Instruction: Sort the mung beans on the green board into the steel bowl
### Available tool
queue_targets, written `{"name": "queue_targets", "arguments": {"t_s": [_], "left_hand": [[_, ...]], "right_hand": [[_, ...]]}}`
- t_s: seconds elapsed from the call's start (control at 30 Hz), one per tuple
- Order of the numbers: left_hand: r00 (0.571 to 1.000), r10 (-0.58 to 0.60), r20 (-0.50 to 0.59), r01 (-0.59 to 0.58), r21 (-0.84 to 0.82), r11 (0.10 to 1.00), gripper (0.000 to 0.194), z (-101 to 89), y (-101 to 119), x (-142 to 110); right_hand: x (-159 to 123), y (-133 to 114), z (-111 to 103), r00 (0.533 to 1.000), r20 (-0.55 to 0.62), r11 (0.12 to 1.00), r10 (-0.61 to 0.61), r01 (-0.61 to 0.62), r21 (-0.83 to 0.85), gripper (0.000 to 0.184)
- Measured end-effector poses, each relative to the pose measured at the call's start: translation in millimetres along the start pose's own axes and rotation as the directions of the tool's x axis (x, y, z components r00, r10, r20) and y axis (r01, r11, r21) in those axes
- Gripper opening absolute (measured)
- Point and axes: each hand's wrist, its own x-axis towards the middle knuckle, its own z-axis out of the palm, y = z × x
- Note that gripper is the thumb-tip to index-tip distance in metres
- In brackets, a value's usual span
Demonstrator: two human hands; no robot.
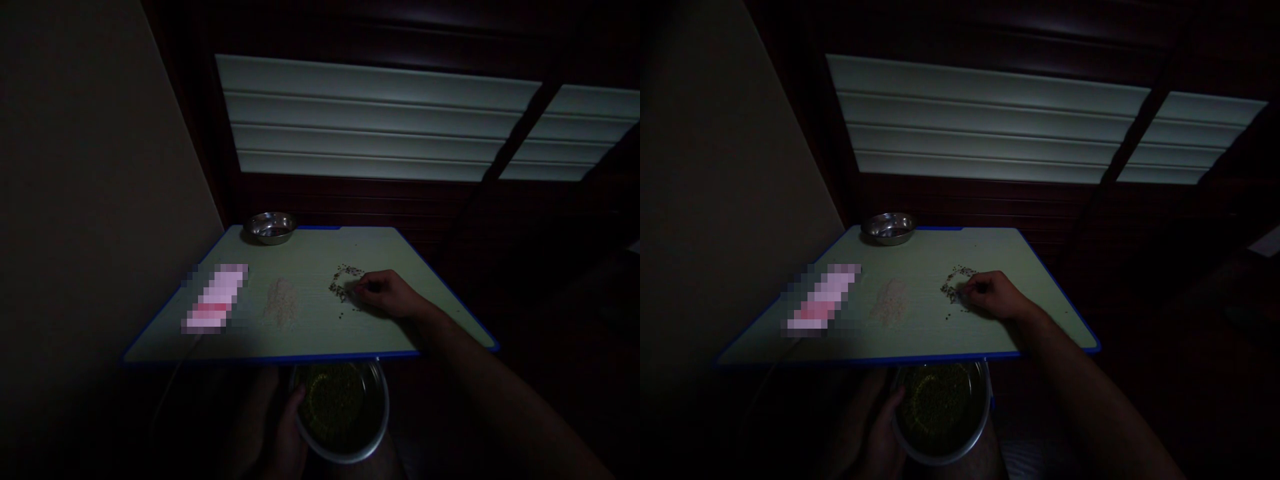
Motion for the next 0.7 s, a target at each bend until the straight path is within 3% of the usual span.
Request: {"name": "queue_targets", "arguments": {"t_s": [0.2, 0.4, 0.57, 0.7], "left_hand": [[0.998, 0.055, 0.036, -0.058, 0.071, 0.996, 0.074, 4.8, 14, -6], [1.0, 0.02, -0.005, -0.02, 0.031, 0.999, 0.077, -1.2, -1, 2], [0.994, 0.09, 0.06, -0.095, 0.08, 0.992, 0.071, -15.6, -8, 9], [0.986, 0.134, 0.095, -0.144, 0.1, 0.985, 0.072, -13.8, -3, 3]], "right_hand": [[2, 0, 1, 0.999, -0.005, 0.999, -0.032, 0.032, -0.011, 0.024], [-2, -7, -1, 0.995, 0.092, 0.998, 0.031, -0.036, 0.053, 0.032], [-14, -14, -4, 0.996, 0.026, 0.996, 0.09, -0.09, 0.021, 0.032], [-24, -15, -5, 0.985, 0.001, 0.984, 0.174, -0.174, -0.049, 0.032]]}}
